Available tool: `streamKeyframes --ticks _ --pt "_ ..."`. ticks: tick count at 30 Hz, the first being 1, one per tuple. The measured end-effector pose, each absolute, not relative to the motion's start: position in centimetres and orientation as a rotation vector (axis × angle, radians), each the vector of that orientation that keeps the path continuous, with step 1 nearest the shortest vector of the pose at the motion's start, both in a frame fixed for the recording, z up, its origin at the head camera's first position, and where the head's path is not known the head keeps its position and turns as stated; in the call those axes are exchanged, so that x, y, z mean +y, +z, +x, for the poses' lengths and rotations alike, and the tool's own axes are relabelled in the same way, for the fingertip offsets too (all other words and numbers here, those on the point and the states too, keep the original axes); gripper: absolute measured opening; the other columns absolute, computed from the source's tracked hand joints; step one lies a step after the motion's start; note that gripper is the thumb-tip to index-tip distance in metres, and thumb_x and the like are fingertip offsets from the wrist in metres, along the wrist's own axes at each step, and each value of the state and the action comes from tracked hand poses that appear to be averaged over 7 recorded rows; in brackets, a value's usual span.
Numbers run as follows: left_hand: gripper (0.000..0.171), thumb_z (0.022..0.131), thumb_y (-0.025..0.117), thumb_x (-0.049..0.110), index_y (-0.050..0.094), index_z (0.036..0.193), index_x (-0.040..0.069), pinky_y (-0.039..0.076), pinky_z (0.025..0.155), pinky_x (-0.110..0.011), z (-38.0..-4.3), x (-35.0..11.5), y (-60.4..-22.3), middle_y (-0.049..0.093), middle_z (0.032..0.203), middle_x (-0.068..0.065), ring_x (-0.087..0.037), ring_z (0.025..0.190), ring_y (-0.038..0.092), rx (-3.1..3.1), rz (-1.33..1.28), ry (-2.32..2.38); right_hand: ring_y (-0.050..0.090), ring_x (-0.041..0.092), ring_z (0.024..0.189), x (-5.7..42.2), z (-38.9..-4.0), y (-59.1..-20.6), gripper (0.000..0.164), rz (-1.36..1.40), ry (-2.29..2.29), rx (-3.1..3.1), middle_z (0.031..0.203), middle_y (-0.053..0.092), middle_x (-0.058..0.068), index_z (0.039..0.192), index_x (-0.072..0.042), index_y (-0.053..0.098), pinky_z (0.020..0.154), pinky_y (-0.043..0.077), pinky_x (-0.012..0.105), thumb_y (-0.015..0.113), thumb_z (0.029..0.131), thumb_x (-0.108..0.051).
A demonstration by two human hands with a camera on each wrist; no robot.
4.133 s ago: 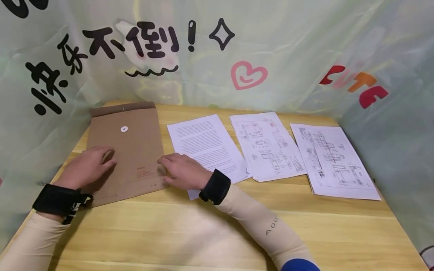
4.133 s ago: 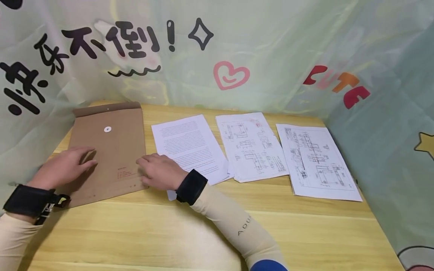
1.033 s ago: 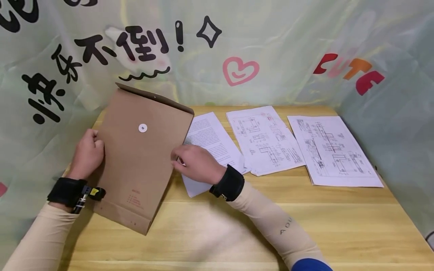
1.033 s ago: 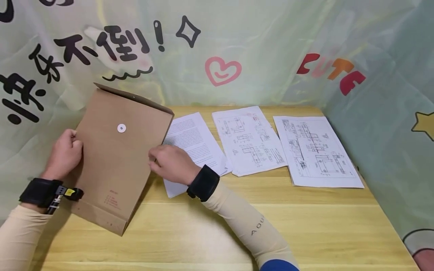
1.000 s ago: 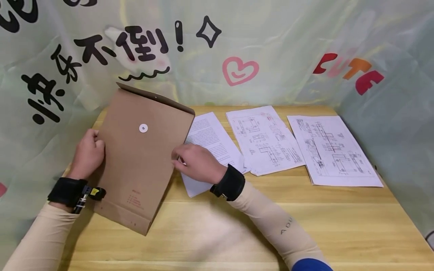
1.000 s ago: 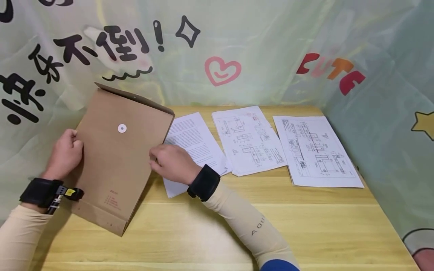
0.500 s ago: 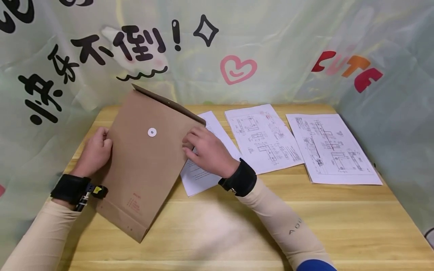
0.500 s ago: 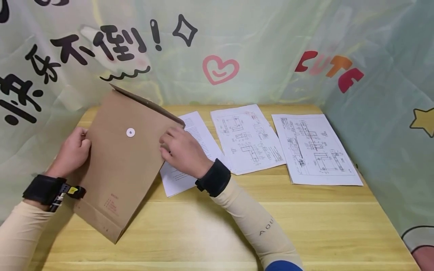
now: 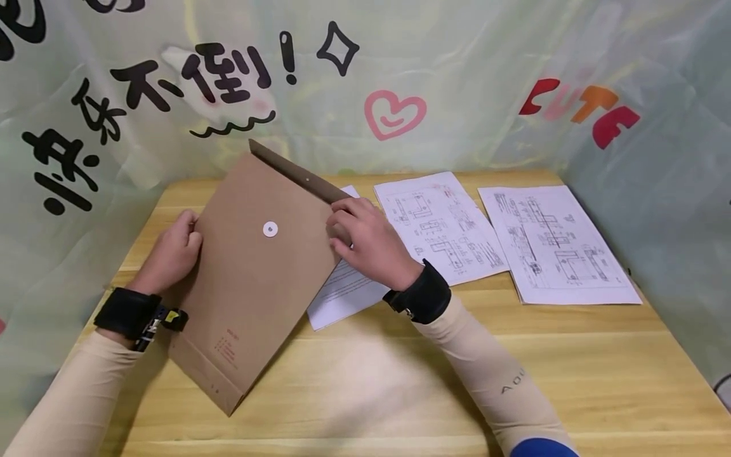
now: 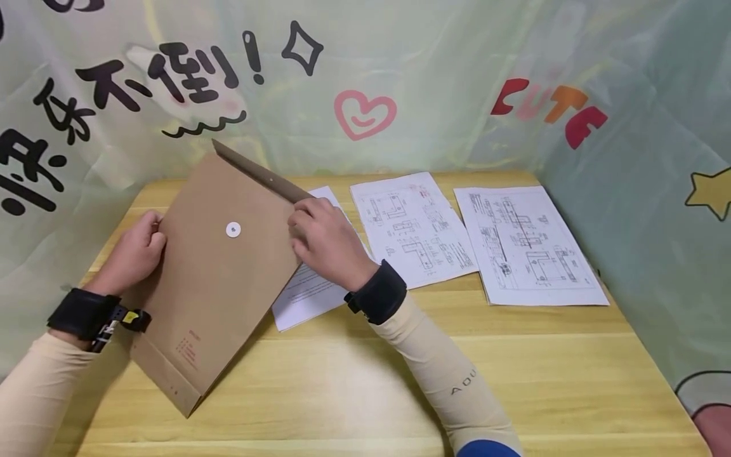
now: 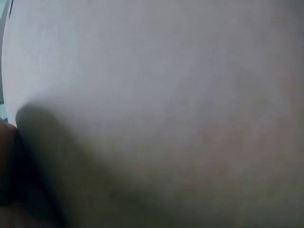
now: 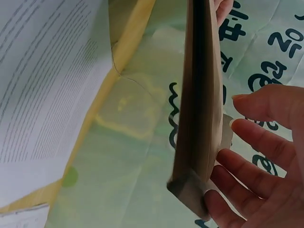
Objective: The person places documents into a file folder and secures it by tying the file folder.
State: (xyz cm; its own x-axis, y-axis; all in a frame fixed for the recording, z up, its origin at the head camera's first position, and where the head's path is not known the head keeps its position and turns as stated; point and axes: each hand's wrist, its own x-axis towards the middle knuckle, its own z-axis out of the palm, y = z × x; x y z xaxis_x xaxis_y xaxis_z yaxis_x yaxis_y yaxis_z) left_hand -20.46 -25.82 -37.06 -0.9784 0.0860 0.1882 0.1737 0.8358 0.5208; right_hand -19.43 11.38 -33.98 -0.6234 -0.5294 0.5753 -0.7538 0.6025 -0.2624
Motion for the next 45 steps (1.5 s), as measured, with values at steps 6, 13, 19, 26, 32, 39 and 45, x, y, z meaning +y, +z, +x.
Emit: streamKeyframes --ticks 6,13,19,26,32,39,45 --pt "0.014 0.103 0.033 0.008 0.044 0.108 0.001 0.04 0.069 -0.039 -21.0 -24.7 -36.8 0.051 0.09 -0.018 -0.031 0.08 0.052 -2.891 -0.29 -0.806 0.055 0.033 0.122 12.6 -19.7 -33.8 0.018 0.934 0.695 -2.418 0.13 0.063 0.015 0.107 -0.007 0.07 0.113 0.04 0.045 0.072 0.089 -0.011" --pt "0.014 0.106 0.032 0.011 0.044 0.11 0.005 0.038 0.07 -0.038 -21.9 -23.4 -36.1 0.047 0.087 -0.014 -0.028 0.079 0.049 -2.96 -0.45 -0.819 0.058 0.031 0.121 13.7 -19.8 -33.7 0.022 0.867 0.724 -2.465 0.129 0.064 0.014 0.115 -0.006 0.069 0.104 0.047 0.042 0.068 0.094 -0.014" --pt "0.014 0.105 0.033 0.006 0.046 0.11 0.007 0.039 0.069 -0.038 -22.9 -22.2 -36.0 0.05 0.086 -0.013 -0.027 0.077 0.05 -2.973 -0.561 -0.78 0.069 0.022 0.1 14.1 -19.6 -33.1 0.025 0.844 0.797 -2.601 0.118 0.073 0.007 0.122 -0.009 0.068 0.084 0.055 0.037 0.062 0.1 -0.017" --pt "0.012 0.104 0.034 0.003 0.046 0.105 0.007 0.038 0.068 -0.035 -23.3 -21.2 -36.1 0.046 0.083 -0.009 -0.024 0.076 0.047 -2.979 -0.678 -0.79 0.054 0.014 0.067 14.8 -19.7 -33.5 0.022 0.94 1.037 -2.635 0.102 0.075 0.006 0.119 -0.008 0.069 0.069 0.045 0.029 0.06 0.098 -0.008" --pt "0.012 0.106 0.035 0.004 0.046 0.105 0.007 0.038 0.068 -0.035 -23.6 -20.7 -36.3 0.045 0.083 -0.008 -0.024 0.076 0.047 -2.973 -0.728 -0.778 0.041 0.009 0.06 15.4 -19.5 -34.1 0.018 1.023 1.202 -2.689 0.097 0.074 0.005 0.114 -0.007 0.07 0.062 0.037 0.024 0.061 0.098 -0.005" --pt "0.018 0.105 0.039 -0.003 0.051 0.118 0.001 0.046 0.079 -0.044 -24.7 -20.1 -37.5 0.057 0.1 -0.016 -0.029 0.091 0.055 -2.843 -0.822 -0.707 0.045 0.011 0.053 15.3 -19.1 -34.3 0.016 0.993 1.464 -2.647 0.107 0.076 0.005 0.111 -0.007 0.073 0.055 0.041 0.023 0.064 0.098 -0.005" --pt "0.038 0.094 0.065 -0.004 0.057 0.131 0.001 0.049 0.092 -0.054 -24.1 -17.7 -37.3 0.063 0.116 -0.022 -0.038 0.108 0.062 -2.523 -0.992 -0.51 0.045 0.013 0.046 14.9 -18.7 -34.5 0.019 0.908 1.655 -2.619 0.086 0.074 0.007 0.114 -0.006 0.072 0.05 0.042 0.024 0.063 0.098 -0.005"
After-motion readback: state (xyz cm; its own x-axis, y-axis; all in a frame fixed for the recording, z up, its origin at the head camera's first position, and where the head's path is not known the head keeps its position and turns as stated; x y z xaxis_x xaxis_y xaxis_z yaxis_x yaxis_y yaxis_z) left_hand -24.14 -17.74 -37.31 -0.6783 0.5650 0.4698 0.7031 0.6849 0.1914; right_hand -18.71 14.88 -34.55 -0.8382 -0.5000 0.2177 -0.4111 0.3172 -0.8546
